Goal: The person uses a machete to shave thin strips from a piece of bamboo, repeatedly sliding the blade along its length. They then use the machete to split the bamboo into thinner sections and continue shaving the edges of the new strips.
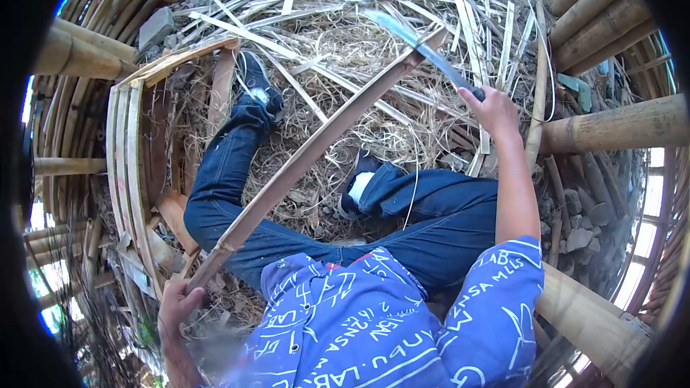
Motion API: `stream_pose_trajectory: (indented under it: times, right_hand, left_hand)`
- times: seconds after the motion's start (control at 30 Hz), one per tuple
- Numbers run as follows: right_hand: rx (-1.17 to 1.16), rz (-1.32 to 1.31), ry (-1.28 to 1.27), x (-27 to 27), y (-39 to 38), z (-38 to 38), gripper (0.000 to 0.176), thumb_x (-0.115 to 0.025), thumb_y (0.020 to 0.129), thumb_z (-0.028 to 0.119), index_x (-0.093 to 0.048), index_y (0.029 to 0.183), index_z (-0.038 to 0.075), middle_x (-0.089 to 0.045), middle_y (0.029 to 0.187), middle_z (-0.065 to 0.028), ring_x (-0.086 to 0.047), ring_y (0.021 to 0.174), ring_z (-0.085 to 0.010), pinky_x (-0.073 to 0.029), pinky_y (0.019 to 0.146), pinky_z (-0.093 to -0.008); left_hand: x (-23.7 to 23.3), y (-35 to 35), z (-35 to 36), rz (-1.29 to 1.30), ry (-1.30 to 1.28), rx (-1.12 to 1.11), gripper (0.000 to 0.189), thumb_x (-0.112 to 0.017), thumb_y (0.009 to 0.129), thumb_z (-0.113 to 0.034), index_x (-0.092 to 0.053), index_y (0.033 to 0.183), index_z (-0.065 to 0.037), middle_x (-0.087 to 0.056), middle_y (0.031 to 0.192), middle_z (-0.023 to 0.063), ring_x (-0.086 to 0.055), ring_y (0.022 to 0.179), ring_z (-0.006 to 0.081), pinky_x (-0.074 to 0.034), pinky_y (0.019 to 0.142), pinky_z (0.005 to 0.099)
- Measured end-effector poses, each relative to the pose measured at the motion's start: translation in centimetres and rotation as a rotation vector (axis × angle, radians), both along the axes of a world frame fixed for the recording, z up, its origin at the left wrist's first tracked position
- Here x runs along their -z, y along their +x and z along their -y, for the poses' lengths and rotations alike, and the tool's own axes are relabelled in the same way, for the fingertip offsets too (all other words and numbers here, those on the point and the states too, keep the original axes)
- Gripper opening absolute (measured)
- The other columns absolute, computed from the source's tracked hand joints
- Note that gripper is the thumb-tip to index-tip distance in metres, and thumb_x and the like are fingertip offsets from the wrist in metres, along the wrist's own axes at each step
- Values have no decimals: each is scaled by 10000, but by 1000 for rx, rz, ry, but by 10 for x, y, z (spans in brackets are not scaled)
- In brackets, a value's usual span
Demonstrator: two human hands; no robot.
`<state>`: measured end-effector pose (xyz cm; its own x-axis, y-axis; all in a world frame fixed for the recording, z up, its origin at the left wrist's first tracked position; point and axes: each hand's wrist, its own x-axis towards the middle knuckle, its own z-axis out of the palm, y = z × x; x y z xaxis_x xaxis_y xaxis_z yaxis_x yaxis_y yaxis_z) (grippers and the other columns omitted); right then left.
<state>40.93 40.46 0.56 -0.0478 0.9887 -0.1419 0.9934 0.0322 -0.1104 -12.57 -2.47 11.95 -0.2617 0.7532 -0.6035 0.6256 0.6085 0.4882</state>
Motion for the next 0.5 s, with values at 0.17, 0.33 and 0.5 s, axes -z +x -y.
stream_pose_trajectory:
  times: [0.17,0.33,0.5]
  right_hand:
    - [-49,-70,32,-4,-17,17,643,-514,850,693,-678,864,71,-680,716,-175,-694,743,-357,-546,676,-463]
    - [-192,-97,84,-22,-57,33,662,-490,859,700,-626,790,55,-661,700,-187,-693,717,-345,-543,648,-480]
    - [104,-44,81,-30,8,-19,691,-468,852,721,-694,885,69,-694,802,-177,-691,814,-341,-536,733,-449]
  left_hand:
    - [17,-11,4,13,-29,14,320,-712,843,-233,-606,689,27,-488,487,22,-444,464,84,-365,449,291]
    - [11,3,-17,31,16,-54,317,-706,845,-251,-614,701,16,-501,501,18,-455,473,83,-371,456,294]
    - [7,-19,24,-72,109,37,340,-716,831,-252,-601,664,20,-504,486,24,-459,462,89,-372,450,302]
